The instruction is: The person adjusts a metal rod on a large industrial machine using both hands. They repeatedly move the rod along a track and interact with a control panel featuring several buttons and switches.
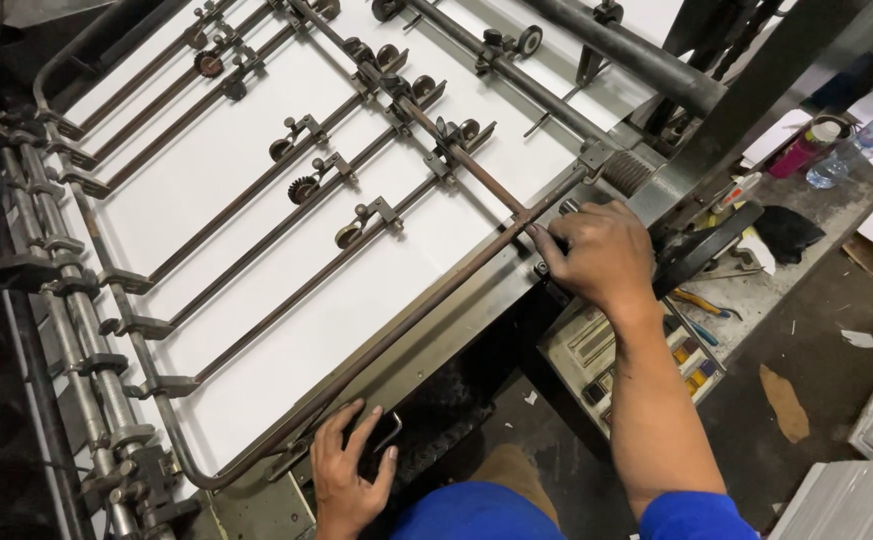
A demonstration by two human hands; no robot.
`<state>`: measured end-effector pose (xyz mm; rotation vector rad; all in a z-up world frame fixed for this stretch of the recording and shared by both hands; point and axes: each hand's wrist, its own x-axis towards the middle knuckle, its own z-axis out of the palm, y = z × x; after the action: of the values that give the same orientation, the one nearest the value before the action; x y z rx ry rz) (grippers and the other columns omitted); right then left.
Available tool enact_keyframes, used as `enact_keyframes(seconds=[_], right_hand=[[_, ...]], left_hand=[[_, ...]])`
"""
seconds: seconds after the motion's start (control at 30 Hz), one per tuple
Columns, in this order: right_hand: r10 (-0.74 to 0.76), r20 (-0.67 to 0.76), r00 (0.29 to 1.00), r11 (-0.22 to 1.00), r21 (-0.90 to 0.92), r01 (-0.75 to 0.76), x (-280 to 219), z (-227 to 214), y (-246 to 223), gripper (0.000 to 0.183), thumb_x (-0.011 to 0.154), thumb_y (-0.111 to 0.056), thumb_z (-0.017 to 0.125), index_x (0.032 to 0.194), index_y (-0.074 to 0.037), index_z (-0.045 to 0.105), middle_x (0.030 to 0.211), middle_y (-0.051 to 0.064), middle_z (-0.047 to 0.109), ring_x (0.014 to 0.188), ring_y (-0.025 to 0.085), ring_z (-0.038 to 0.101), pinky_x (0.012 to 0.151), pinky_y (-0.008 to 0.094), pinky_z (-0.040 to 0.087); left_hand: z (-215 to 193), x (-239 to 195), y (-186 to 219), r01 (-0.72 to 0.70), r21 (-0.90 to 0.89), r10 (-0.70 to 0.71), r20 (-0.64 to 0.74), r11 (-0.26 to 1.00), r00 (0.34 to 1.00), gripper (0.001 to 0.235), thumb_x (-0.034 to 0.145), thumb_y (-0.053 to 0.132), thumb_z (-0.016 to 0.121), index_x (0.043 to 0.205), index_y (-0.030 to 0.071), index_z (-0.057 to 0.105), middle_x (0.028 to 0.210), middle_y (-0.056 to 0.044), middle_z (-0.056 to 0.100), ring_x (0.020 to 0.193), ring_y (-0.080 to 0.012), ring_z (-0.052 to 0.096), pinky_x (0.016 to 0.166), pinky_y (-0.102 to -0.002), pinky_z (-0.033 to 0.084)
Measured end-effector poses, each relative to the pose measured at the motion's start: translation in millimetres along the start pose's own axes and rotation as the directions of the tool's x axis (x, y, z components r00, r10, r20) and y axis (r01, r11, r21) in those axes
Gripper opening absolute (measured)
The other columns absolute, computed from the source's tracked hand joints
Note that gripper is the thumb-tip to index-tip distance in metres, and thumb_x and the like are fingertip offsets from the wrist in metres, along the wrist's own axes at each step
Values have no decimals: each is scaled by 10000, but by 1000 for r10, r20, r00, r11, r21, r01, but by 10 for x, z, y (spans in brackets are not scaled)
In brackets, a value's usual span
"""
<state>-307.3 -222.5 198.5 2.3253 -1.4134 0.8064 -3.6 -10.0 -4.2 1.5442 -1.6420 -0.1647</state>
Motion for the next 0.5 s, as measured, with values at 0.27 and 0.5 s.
enact_keyframes(seconds=[0.27, 0.5], right_hand=[[23, 22, 999, 1000, 6, -23, -3, 27, 21, 290, 920, -361, 739, 753, -128, 783, 721, 41, 719, 724, 239, 648, 780, 393, 492], [19, 10, 1000, 1000, 2, -19, -12, 36, 27, 280, 908, -347, 746, 737, -127, 772, 720, 45, 713, 753, 248, 652, 786, 392, 492]], left_hand=[[76, -59, -107, 12, 36, -13, 30, 999, 999, 594, 729, 261, 795, 1302, 170, 667, 1366, -128, 577, 1298, -344, 509, 1061, -519, 387], [19, -15, -23, 13, 32, -13, 25, 999, 1000, 590, 729, 256, 792, 1299, 163, 670, 1371, -130, 583, 1303, -350, 509, 1059, -505, 386]])
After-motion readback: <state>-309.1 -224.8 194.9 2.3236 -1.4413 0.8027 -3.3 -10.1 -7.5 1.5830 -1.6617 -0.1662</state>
